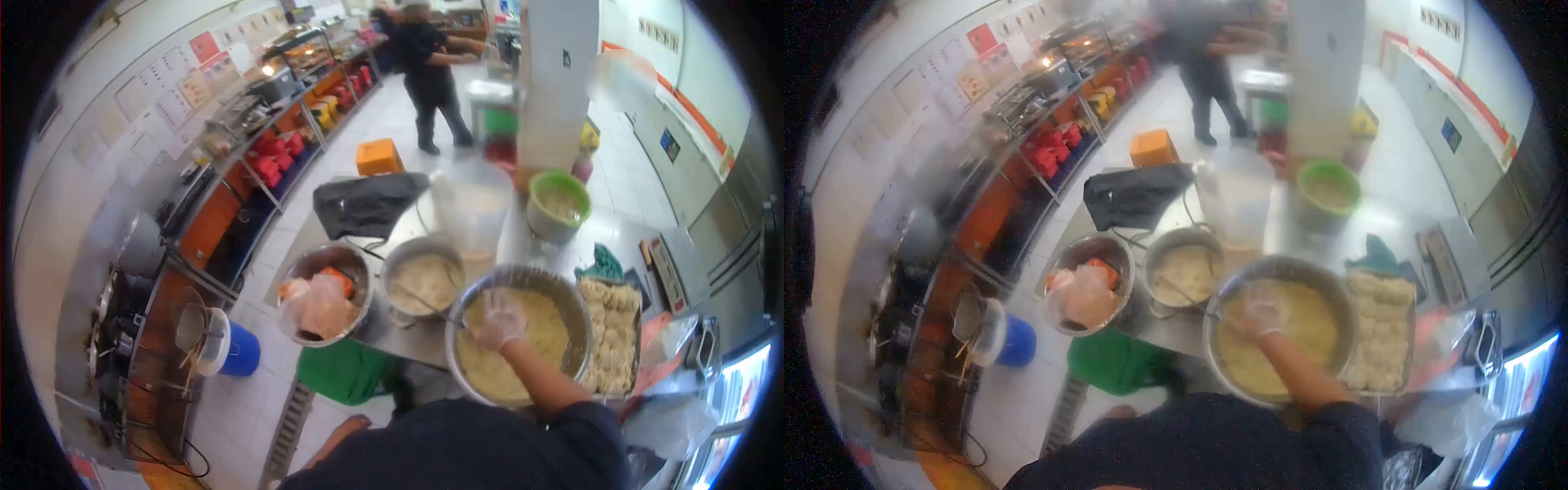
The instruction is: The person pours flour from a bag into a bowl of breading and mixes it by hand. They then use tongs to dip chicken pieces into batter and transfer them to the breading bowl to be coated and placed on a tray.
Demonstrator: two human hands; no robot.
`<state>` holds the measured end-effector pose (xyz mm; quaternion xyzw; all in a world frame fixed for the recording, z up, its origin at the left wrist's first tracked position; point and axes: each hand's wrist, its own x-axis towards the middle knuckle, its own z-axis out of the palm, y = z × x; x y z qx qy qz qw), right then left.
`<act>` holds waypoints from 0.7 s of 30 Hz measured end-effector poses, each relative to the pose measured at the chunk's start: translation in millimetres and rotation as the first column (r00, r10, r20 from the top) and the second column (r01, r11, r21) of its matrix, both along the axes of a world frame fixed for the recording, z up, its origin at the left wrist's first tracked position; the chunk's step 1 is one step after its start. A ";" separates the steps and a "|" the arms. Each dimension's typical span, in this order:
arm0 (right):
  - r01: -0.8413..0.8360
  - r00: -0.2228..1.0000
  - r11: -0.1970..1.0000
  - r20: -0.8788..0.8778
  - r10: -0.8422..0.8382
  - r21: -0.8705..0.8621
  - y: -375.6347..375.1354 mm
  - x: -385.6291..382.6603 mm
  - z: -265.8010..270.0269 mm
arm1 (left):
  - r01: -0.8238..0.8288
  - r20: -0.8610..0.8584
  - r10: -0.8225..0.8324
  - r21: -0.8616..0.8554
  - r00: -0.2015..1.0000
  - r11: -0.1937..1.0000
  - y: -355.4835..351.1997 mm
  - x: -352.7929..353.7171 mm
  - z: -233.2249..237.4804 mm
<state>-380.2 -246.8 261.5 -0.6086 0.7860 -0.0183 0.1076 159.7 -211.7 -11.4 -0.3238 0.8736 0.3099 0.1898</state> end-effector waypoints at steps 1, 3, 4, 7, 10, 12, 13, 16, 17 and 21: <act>-0.007 1.000 1.000 -0.015 0.007 0.000 2.7 5.2 1.8 | -0.098 0.050 0.093 0.093 0.994 0.991 6.8 -4.3 8.5; -0.016 0.999 1.000 -0.042 0.015 -0.008 -1.2 4.7 4.4 | -0.271 0.079 0.261 0.186 0.962 0.944 10.9 -5.6 14.7; -0.004 1.000 0.992 -0.004 0.004 0.126 -8.7 0.1 5.2 | -0.312 0.091 0.300 0.203 0.950 0.928 11.5 -6.3 16.8; 0.067 0.997 0.963 0.024 -0.076 0.262 -23.5 -15.2 -22.4 | -0.378 0.116 0.361 0.227 0.925 0.898 14.7 -3.3 21.0; 0.117 0.981 0.978 0.135 -0.141 0.171 -32.5 -36.3 -32.2 | -0.410 0.137 0.388 0.235 0.911 0.881 16.7 2.0 21.1; 0.102 0.962 0.958 0.218 -0.163 0.266 -34.2 -46.9 -25.7 | -0.423 0.140 0.400 0.234 0.906 0.875 17.2 5.5 21.5; 0.098 0.966 0.961 0.209 -0.155 0.258 -34.7 -53.0 -42.1 | -0.427 0.141 0.404 0.232 0.904 0.874 17.2 6.9 20.6; 0.149 0.984 0.975 0.124 -0.130 -0.162 -35.9 -60.8 -77.2 | -0.439 0.141 0.416 0.231 0.898 0.868 17.8 10.1 9.3; 0.275 0.934 0.958 0.259 -0.246 -0.082 -35.3 -63.5 -73.7 | -0.443 0.144 0.421 0.227 0.896 0.867 18.0 11.4 4.6; -0.054 0.869 0.966 0.464 0.170 -0.253 -33.9 -92.1 -56.2 | -0.469 0.159 0.444 0.207 0.882 0.858 16.9 10.3 -6.2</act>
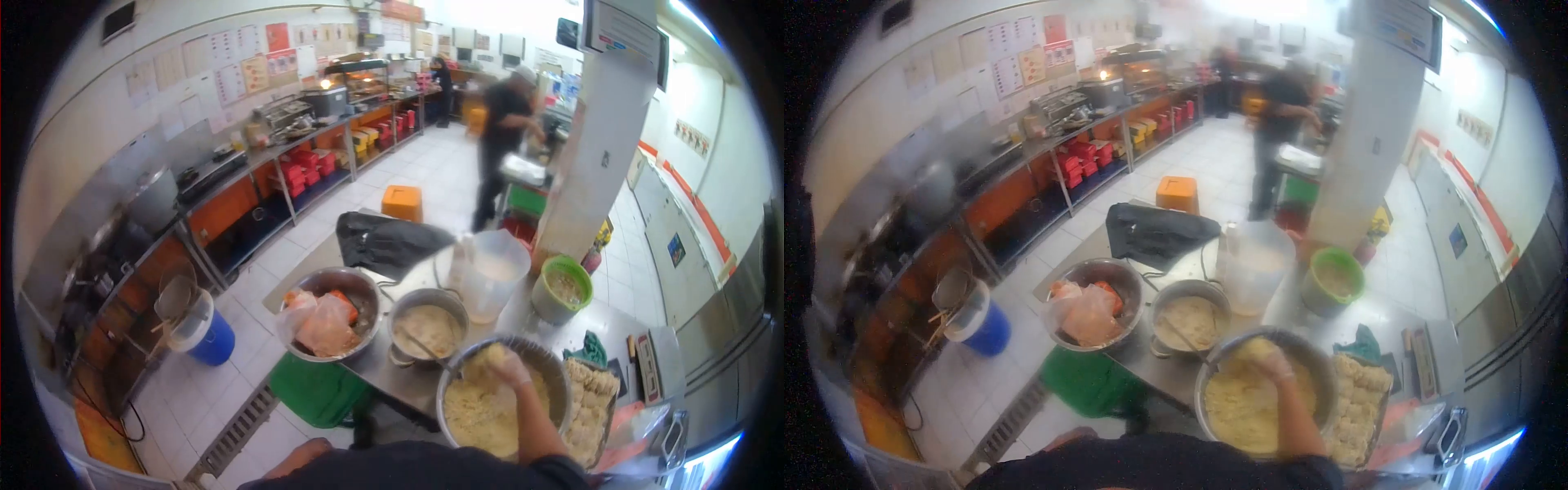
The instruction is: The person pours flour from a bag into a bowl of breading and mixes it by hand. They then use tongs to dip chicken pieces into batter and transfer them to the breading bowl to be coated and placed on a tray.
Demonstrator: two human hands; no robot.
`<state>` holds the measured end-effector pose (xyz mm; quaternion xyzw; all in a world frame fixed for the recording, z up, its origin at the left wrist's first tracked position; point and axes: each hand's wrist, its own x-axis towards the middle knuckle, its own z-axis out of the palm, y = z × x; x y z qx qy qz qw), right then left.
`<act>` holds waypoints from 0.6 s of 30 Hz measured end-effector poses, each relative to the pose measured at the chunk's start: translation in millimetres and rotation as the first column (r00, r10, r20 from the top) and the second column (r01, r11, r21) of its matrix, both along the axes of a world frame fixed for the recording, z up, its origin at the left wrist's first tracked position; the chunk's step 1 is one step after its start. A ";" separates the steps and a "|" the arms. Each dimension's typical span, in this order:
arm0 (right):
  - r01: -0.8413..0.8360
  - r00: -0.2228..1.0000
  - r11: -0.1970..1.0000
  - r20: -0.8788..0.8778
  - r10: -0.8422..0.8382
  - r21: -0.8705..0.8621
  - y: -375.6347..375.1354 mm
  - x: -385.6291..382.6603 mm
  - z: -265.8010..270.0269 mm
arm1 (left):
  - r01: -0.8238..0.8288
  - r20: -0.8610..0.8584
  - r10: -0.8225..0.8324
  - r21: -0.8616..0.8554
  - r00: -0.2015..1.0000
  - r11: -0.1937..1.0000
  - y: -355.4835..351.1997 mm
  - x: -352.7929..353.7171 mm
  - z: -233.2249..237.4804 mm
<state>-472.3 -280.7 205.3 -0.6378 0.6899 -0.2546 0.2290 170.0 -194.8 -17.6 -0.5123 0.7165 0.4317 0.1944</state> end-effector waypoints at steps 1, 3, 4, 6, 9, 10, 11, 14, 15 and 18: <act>-0.139 0.989 0.985 0.037 0.143 -0.098 -0.8 -10.3 -3.4 | -0.007 0.008 0.007 0.000 1.000 1.000 2.7 0.4 -4.3; -0.090 0.976 0.996 -0.202 0.086 -0.011 27.5 5.3 41.9 | -0.013 0.035 0.014 -0.001 0.999 1.000 10.5 6.0 -13.8; 0.005 0.909 0.999 -0.417 0.016 0.051 38.8 16.8 60.1 | -0.015 0.054 0.015 0.002 0.998 1.000 15.7 8.4 -19.5; 0.003 0.907 1.000 -0.420 -0.001 0.004 47.2 24.7 36.8 | -0.019 0.099 0.018 0.010 0.995 1.000 25.5 13.4 -31.3; -0.040 0.814 0.995 -0.581 -0.022 -0.094 49.2 34.3 -2.1 | -0.023 0.143 0.018 0.033 0.990 0.999 31.4 16.3 -44.6; -0.102 0.692 0.985 -0.721 -0.028 -0.137 51.1 46.0 -0.7 | -0.027 0.149 0.022 0.031 0.989 0.999 31.7 14.4 -48.9; -0.035 0.660 0.994 -0.749 -0.052 -0.100 47.8 52.1 5.5 | -0.031 0.142 0.027 0.027 0.990 0.999 27.9 11.4 -52.1; -0.033 0.829 0.998 -0.557 0.058 0.055 44.7 59.2 -12.6 | -0.064 0.130 0.066 -0.017 0.989 0.998 11.5 1.2 -43.1; -0.029 0.768 1.000 -0.640 0.022 0.000 47.4 63.5 -7.9 | -0.052 0.116 0.054 -0.019 0.992 0.998 6.2 -3.0 -49.7; 0.047 0.962 0.978 -0.273 0.010 0.203 29.9 48.1 -6.9 | 0.015 0.088 -0.012 -0.036 0.996 0.999 -8.4 -16.8 -69.6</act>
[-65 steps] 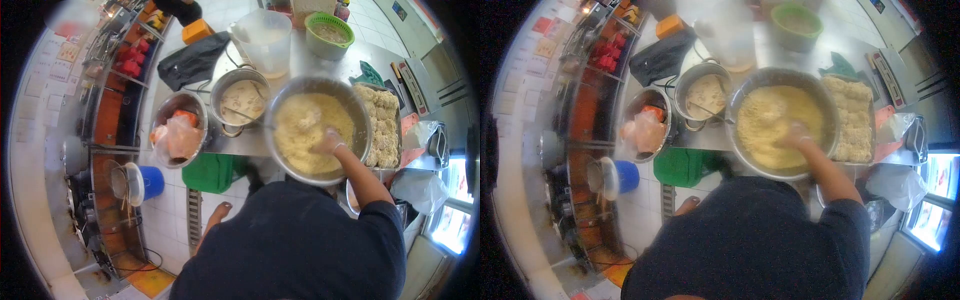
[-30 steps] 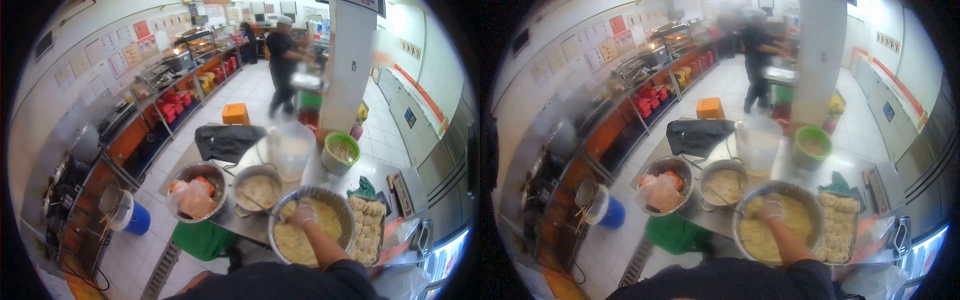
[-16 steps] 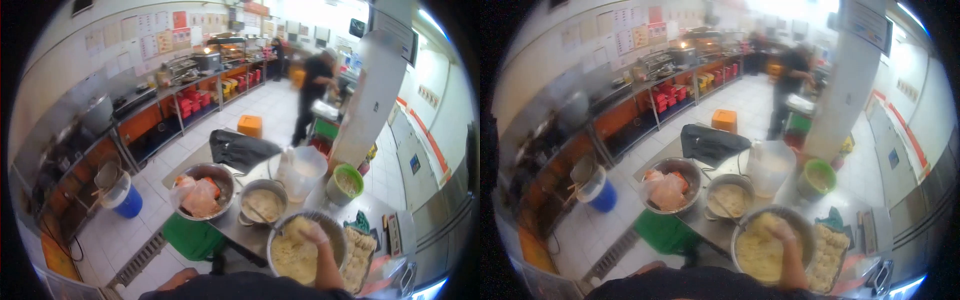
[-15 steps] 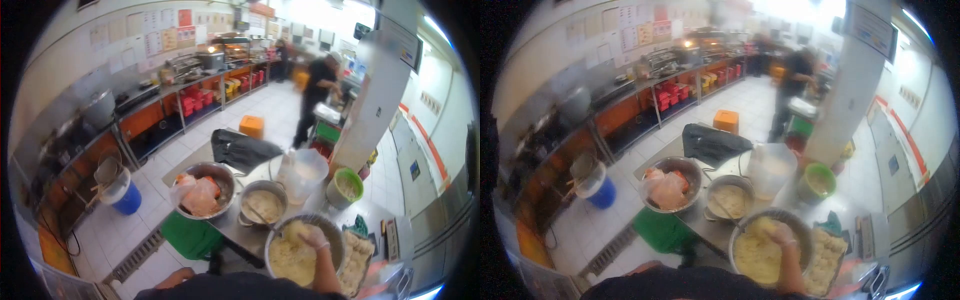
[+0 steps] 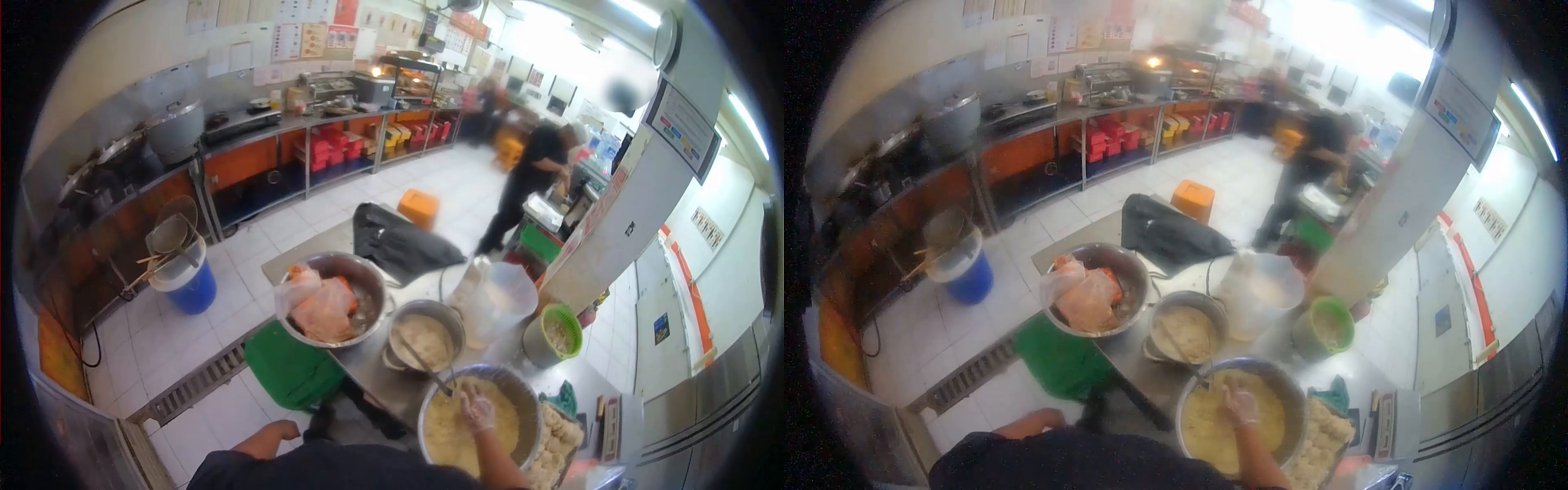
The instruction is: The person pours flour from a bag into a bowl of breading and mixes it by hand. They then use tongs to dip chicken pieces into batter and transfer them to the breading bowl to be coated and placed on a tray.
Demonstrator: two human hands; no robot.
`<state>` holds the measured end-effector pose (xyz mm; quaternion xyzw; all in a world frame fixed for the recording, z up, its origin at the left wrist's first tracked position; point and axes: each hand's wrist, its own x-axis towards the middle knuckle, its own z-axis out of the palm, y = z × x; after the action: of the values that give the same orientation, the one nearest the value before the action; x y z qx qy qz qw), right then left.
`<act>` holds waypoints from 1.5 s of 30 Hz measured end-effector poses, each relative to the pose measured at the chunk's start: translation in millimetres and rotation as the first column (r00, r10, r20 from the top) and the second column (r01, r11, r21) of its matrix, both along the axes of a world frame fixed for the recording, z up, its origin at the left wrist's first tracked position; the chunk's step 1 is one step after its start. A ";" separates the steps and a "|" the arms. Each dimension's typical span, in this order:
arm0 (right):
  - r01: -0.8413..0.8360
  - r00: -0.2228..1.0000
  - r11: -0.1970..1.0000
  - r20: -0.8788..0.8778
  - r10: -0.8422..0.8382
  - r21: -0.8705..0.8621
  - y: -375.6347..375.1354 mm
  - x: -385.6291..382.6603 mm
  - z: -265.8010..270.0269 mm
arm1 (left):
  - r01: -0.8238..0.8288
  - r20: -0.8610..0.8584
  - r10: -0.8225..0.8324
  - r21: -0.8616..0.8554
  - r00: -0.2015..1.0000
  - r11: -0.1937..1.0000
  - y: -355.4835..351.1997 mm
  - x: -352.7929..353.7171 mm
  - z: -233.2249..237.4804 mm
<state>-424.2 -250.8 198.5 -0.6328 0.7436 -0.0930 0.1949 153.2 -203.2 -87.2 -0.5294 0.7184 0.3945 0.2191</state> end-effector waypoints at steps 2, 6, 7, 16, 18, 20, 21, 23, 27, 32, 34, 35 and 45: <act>-0.124 0.992 0.992 -0.034 0.125 0.032 0.4 -28.8 -3.8 | 0.102 -0.022 -0.102 -0.017 0.995 0.995 -8.5 -0.8 4.8; -0.187 0.954 0.939 -0.174 0.244 0.289 22.3 -93.2 -42.0 | 0.101 -0.094 -0.116 -0.151 0.989 0.983 3.6 3.5 50.6; -0.161 0.939 0.897 -0.216 0.268 0.413 23.0 -96.9 -45.9 | 0.341 -0.065 -0.355 -0.168 0.932 0.925 -2.4 -0.6 29.2; 0.074 0.981 0.909 0.133 -0.140 0.410 27.7 -77.3 8.2 | -0.269 -0.401 0.246 -0.002 0.883 0.963 88.8 76.6 114.0; 0.062 0.890 0.899 0.384 -0.247 0.434 35.1 -59.3 50.3 | -0.118 -0.353 0.079 -0.091 0.932 0.989 80.3 84.8 67.5; 0.043 0.792 0.870 0.514 -0.329 0.491 38.1 -42.8 86.6 | -0.068 -0.225 0.066 0.000 0.972 0.998 54.1 68.4 47.1; 0.048 0.773 0.867 0.531 -0.347 0.496 39.5 -39.5 93.2 | -0.039 -0.197 0.041 0.013 0.980 0.999 44.2 62.7 39.8; 0.081 0.758 0.919 0.575 -0.308 0.386 38.8 -54.2 72.7 | 0.014 -0.164 -0.008 0.036 0.987 0.999 26.2 49.7 28.0; 0.188 0.939 0.968 0.260 -0.226 0.164 58.7 -63.1 61.1 | 0.222 -0.194 -0.211 0.040 0.958 0.974 -4.0 30.7 16.9; 0.028 0.996 0.876 -0.083 0.014 0.481 79.4 -94.8 -76.4 | 0.052 -0.185 -0.020 0.173 0.982 0.983 -17.6 20.4 18.1; 0.013 1.000 0.861 0.011 -0.021 0.508 90.2 -68.6 -130.8 | -0.009 -0.137 0.030 0.148 0.990 0.989 -9.2 18.4 24.0; 0.021 1.000 0.878 -0.008 -0.019 0.479 95.6 -50.5 -136.3 | -0.013 -0.129 0.030 0.134 0.991 0.991 -6.5 17.6 26.0; 0.052 0.990 0.956 0.111 -0.088 0.290 106.8 -45.0 -34.8 | -0.037 -0.163 0.045 0.052 0.986 0.998 -13.5 30.0 51.0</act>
<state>-469.2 -144.0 163.6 -0.5642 0.7579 -0.0299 0.3262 183.2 -216.7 -36.2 -0.5045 0.7131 0.4584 0.1640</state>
